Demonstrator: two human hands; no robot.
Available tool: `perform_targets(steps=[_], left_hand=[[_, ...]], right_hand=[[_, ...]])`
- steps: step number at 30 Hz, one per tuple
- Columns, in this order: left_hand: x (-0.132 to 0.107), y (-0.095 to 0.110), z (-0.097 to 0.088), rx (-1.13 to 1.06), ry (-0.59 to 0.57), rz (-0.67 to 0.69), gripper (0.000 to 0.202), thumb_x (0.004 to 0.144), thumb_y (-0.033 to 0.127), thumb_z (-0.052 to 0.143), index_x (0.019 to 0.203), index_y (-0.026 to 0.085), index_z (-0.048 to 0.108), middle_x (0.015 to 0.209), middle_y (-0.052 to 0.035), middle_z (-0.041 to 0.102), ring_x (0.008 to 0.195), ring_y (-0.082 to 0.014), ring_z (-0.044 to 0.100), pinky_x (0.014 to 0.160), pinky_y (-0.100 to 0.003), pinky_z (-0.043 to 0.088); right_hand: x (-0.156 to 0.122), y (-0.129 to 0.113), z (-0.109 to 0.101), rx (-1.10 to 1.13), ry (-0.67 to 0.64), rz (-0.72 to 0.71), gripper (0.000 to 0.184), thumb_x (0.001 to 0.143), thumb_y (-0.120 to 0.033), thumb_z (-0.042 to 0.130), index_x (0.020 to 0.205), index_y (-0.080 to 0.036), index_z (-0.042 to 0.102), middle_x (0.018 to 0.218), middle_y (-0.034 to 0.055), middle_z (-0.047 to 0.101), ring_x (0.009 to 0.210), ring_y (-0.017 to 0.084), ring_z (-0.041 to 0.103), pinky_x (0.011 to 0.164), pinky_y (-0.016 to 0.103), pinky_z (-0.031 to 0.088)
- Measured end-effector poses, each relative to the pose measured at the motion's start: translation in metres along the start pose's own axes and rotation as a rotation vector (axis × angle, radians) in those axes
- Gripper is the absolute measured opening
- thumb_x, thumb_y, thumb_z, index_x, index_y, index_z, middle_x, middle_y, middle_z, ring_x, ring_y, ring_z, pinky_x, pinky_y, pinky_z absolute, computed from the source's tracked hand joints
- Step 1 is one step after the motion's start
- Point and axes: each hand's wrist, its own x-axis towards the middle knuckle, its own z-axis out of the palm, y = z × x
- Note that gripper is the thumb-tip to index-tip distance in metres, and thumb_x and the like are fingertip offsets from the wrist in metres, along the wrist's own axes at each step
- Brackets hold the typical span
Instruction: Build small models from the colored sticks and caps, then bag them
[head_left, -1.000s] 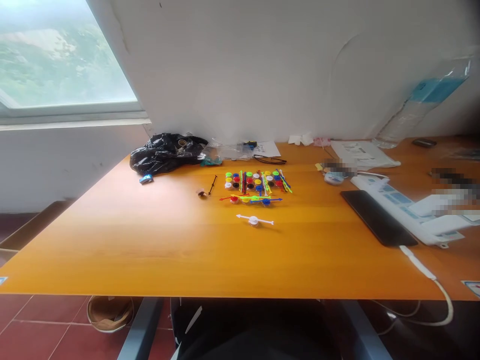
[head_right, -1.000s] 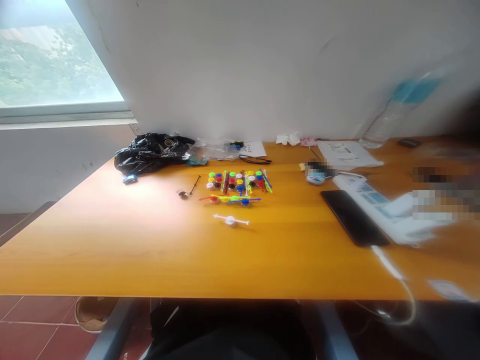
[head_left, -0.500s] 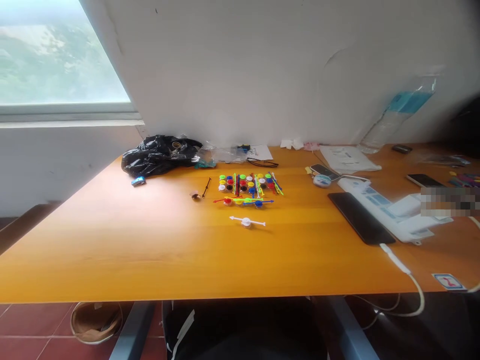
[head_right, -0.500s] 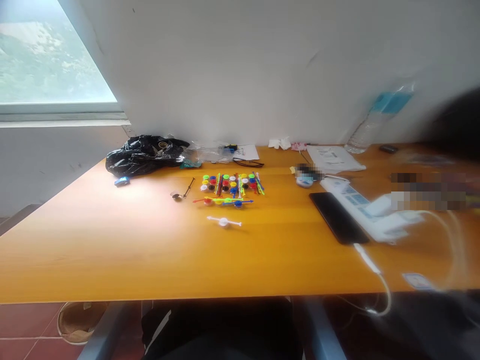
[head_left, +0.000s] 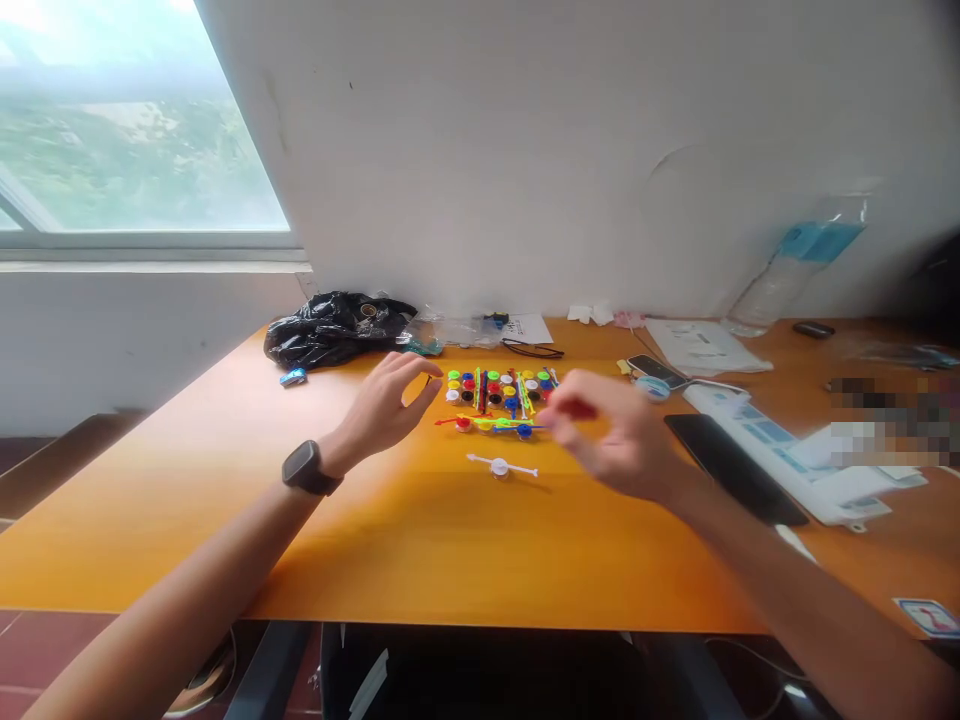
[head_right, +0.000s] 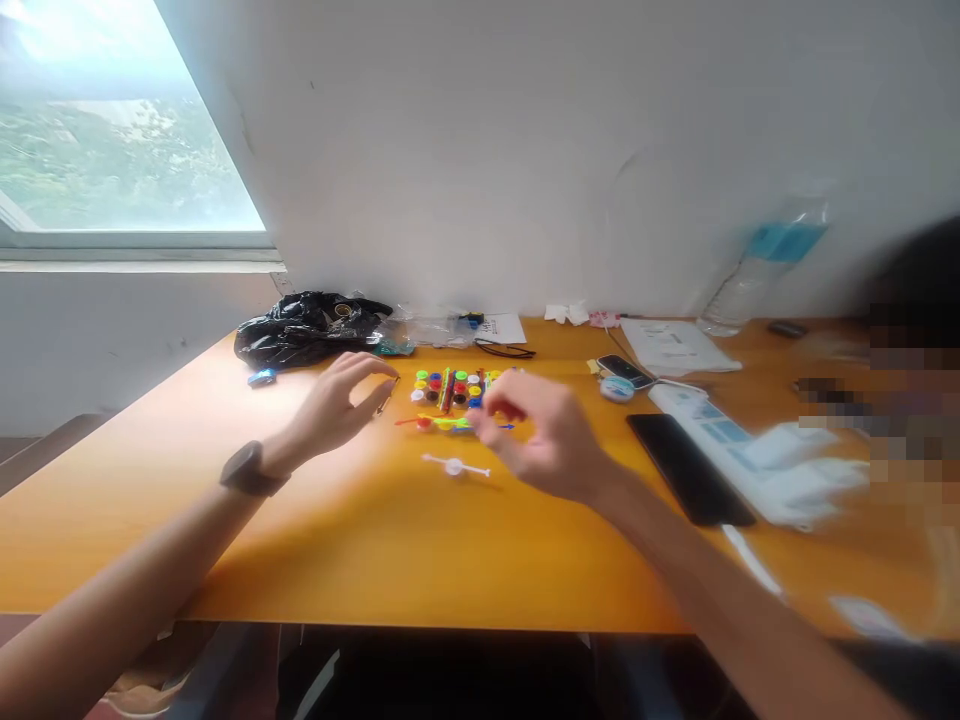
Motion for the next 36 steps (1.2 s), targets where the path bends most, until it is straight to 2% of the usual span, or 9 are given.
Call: perform_targets(steps=[3, 5, 8, 14, 17, 21, 27, 32, 36], left_hand=[[-0.012, -0.036, 0.02, 0.112, -0.149, -0.062, 0.033, 0.105, 0.046, 0.054, 0.126, 0.024, 0.066, 0.126, -0.0087, 0.069, 0.114, -0.0287, 0.062, 0.098, -0.044, 0.051], [-0.02, -0.055, 0.024, 0.124, -0.173, -0.137, 0.043, 0.102, 0.055, 0.057, 0.13, 0.023, 0.064, 0.13, -0.0098, 0.067, 0.117, -0.0304, 0.062, 0.1, -0.045, 0.05], [-0.026, -0.069, 0.023, 0.033, -0.227, -0.23, 0.053, 0.098, 0.065, 0.059, 0.126, 0.021, 0.066, 0.121, -0.0096, 0.069, 0.101, -0.026, 0.067, 0.091, -0.04, 0.054], [-0.026, -0.078, 0.036, -0.048, -0.222, -0.226, 0.041, 0.097, 0.058, 0.062, 0.113, 0.021, 0.072, 0.109, -0.0072, 0.072, 0.083, -0.0196, 0.066, 0.077, -0.033, 0.054], [-0.027, -0.082, 0.043, -0.07, -0.188, -0.262, 0.038, 0.1, 0.048, 0.057, 0.124, 0.021, 0.068, 0.104, -0.0059, 0.074, 0.077, -0.0187, 0.067, 0.074, -0.032, 0.055], [-0.027, -0.084, 0.043, -0.028, -0.182, -0.267, 0.032, 0.1, 0.037, 0.053, 0.124, 0.02, 0.068, 0.102, -0.0062, 0.076, 0.081, -0.0214, 0.07, 0.079, -0.034, 0.056], [-0.027, -0.087, 0.044, 0.06, -0.167, -0.291, 0.034, 0.101, 0.03, 0.048, 0.125, 0.017, 0.068, 0.11, -0.0104, 0.076, 0.095, -0.0268, 0.072, 0.089, -0.039, 0.056], [-0.028, -0.089, 0.046, 0.066, -0.114, -0.338, 0.036, 0.103, 0.03, 0.042, 0.12, 0.017, 0.071, 0.12, -0.0135, 0.074, 0.108, -0.0302, 0.07, 0.095, -0.042, 0.055], [-0.027, -0.085, 0.045, 0.018, -0.061, -0.329, 0.033, 0.104, 0.034, 0.046, 0.114, 0.018, 0.073, 0.114, -0.0121, 0.074, 0.101, -0.0278, 0.07, 0.088, -0.04, 0.056]], right_hand=[[-0.005, 0.012, 0.032, 0.049, -0.151, -0.044, 0.02, 0.096, -0.037, 0.073, 0.107, -0.021, 0.066, 0.1, 0.0081, 0.072, 0.089, 0.022, 0.066, 0.08, 0.036, 0.053], [-0.01, 0.018, 0.049, 0.041, -0.246, -0.052, 0.026, 0.093, -0.034, 0.077, 0.112, -0.021, 0.066, 0.106, 0.009, 0.073, 0.098, 0.025, 0.066, 0.086, 0.038, 0.052], [-0.017, 0.019, 0.059, 0.034, -0.314, -0.005, 0.012, 0.096, -0.027, 0.071, 0.106, -0.02, 0.069, 0.099, 0.007, 0.073, 0.094, 0.023, 0.065, 0.082, 0.036, 0.05], [-0.017, 0.02, 0.045, 0.164, -0.341, 0.109, 0.008, 0.096, -0.028, 0.068, 0.094, -0.021, 0.072, 0.091, 0.0042, 0.071, 0.085, 0.02, 0.063, 0.077, 0.031, 0.048], [-0.01, 0.031, 0.031, 0.253, -0.206, 0.176, 0.01, 0.092, -0.03, 0.071, 0.091, -0.02, 0.071, 0.086, 0.0027, 0.069, 0.08, 0.018, 0.062, 0.074, 0.03, 0.048], [-0.006, 0.064, 0.007, 0.171, -0.031, 0.307, 0.016, 0.088, -0.034, 0.072, 0.088, -0.019, 0.069, 0.082, 0.0028, 0.067, 0.077, 0.018, 0.059, 0.071, 0.03, 0.046], [-0.015, 0.114, -0.014, 0.081, -0.336, 0.481, 0.023, 0.084, -0.041, 0.074, 0.086, -0.018, 0.07, 0.077, 0.002, 0.066, 0.071, 0.018, 0.057, 0.064, 0.029, 0.042], [-0.016, 0.114, -0.015, 0.083, -0.383, 0.478, 0.028, 0.084, -0.045, 0.074, 0.091, -0.018, 0.074, 0.083, 0.0043, 0.072, 0.077, 0.02, 0.062, 0.068, 0.031, 0.045], [-0.015, 0.107, -0.012, 0.106, -0.394, 0.493, 0.031, 0.086, -0.049, 0.074, 0.094, -0.019, 0.076, 0.093, 0.0065, 0.076, 0.083, 0.023, 0.067, 0.073, 0.033, 0.048]])
